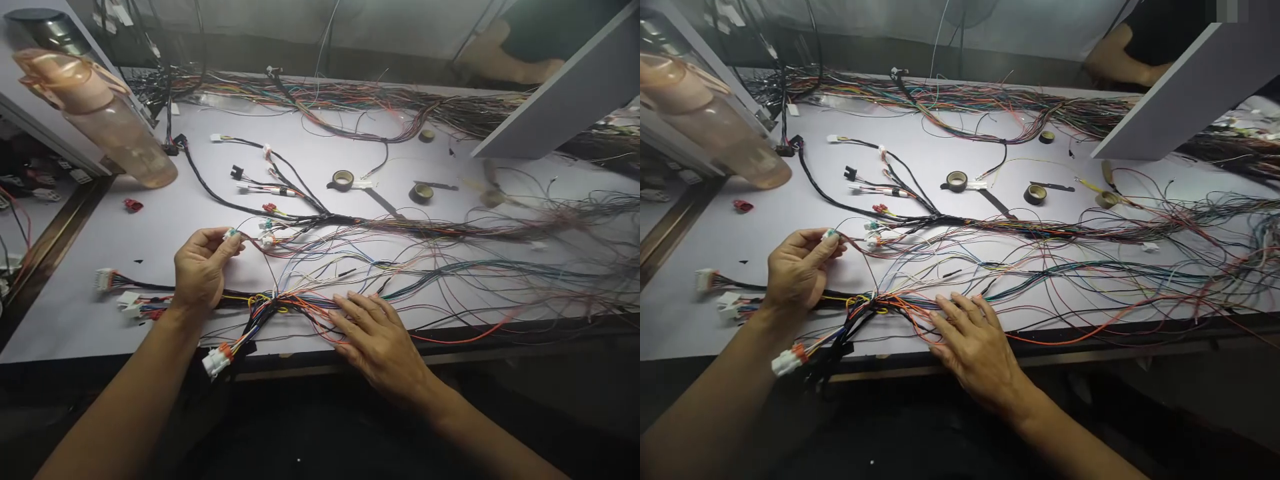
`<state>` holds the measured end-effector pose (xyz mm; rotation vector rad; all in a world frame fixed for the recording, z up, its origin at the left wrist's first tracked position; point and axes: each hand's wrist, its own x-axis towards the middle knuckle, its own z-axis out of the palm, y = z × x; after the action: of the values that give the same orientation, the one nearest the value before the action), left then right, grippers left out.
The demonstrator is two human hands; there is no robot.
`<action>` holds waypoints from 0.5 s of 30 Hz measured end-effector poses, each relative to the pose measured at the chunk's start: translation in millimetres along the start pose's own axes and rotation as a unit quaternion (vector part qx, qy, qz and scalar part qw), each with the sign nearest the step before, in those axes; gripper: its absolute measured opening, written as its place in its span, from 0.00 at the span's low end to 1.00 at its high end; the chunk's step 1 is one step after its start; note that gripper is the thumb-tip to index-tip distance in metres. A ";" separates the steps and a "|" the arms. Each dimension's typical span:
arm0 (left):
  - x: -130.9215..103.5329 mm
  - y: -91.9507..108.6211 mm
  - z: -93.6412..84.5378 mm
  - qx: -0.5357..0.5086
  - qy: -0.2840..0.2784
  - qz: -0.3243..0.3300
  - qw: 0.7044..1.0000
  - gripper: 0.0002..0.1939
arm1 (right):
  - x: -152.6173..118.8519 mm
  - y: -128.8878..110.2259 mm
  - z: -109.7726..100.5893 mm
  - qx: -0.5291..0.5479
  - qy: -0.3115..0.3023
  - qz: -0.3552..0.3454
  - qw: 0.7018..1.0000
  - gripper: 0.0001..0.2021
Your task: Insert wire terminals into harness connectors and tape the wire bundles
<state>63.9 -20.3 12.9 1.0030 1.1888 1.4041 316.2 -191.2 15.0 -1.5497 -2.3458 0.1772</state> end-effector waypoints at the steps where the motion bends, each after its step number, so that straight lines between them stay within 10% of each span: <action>1: 0.0 -0.5 -0.1 0.001 -0.004 0.001 1.000 0.15 | -0.8 0.2 -0.1 0.002 0.000 0.000 1.000 0.18; 15: -1.8 -1.4 0.7 -0.016 -0.022 0.005 1.000 0.13 | 6.5 -3.0 -6.5 0.077 0.003 -0.065 0.995 0.14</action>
<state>65.1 -21.9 11.7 1.0134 1.1272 1.3975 313.4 -186.9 23.3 -1.3193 -2.3591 0.3130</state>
